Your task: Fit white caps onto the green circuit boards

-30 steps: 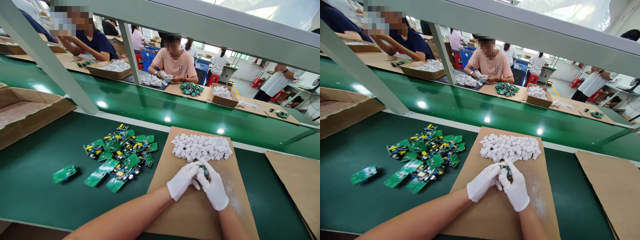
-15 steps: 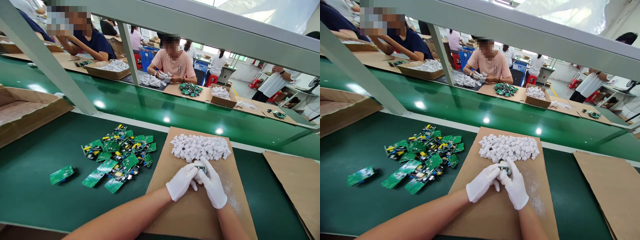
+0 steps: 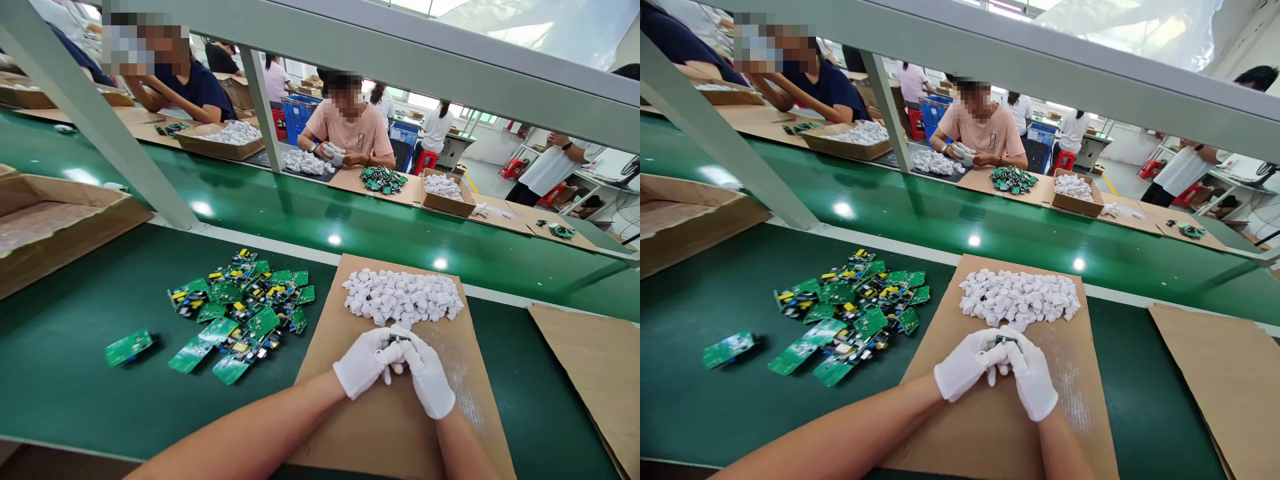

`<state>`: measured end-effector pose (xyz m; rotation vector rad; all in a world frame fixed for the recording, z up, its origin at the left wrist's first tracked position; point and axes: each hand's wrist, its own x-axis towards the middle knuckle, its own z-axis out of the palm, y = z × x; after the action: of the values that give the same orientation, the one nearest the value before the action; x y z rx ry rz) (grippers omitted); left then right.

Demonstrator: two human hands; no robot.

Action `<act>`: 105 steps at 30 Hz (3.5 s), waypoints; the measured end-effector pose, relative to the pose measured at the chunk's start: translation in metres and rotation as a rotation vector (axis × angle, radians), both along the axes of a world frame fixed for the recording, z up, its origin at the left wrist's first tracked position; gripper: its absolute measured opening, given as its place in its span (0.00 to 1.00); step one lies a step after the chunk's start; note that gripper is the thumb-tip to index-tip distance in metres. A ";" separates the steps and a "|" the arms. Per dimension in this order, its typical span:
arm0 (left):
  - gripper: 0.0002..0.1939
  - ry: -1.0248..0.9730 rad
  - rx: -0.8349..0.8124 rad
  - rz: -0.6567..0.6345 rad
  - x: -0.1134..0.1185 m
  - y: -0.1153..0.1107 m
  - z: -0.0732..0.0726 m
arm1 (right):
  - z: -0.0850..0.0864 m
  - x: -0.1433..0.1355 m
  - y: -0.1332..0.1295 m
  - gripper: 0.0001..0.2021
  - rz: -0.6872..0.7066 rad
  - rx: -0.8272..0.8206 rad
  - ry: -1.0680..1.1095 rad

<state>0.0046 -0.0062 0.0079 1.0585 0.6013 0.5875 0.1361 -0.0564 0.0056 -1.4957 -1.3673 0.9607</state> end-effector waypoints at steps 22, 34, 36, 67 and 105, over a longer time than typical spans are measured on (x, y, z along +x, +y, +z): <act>0.16 -0.304 -0.546 -0.172 -0.006 -0.005 -0.011 | -0.011 0.006 -0.005 0.23 -0.068 0.065 -0.192; 0.13 -0.248 -0.545 -0.149 -0.005 -0.004 -0.009 | -0.003 0.006 -0.002 0.24 -0.051 -0.001 0.083; 0.15 -0.241 -0.555 -0.135 -0.005 -0.004 -0.010 | -0.005 0.005 -0.002 0.22 -0.063 -0.030 0.060; 0.14 -0.092 -0.285 -0.026 0.000 0.001 -0.004 | -0.008 -0.007 -0.001 0.19 -0.106 -0.034 0.148; 0.12 -0.125 -0.356 -0.126 -0.005 0.005 0.011 | -0.003 0.003 -0.003 0.24 0.034 -0.025 0.041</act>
<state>-0.0004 -0.0010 0.0190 0.7128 0.5029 0.4135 0.1387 -0.0592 0.0027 -1.4674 -1.3596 1.0282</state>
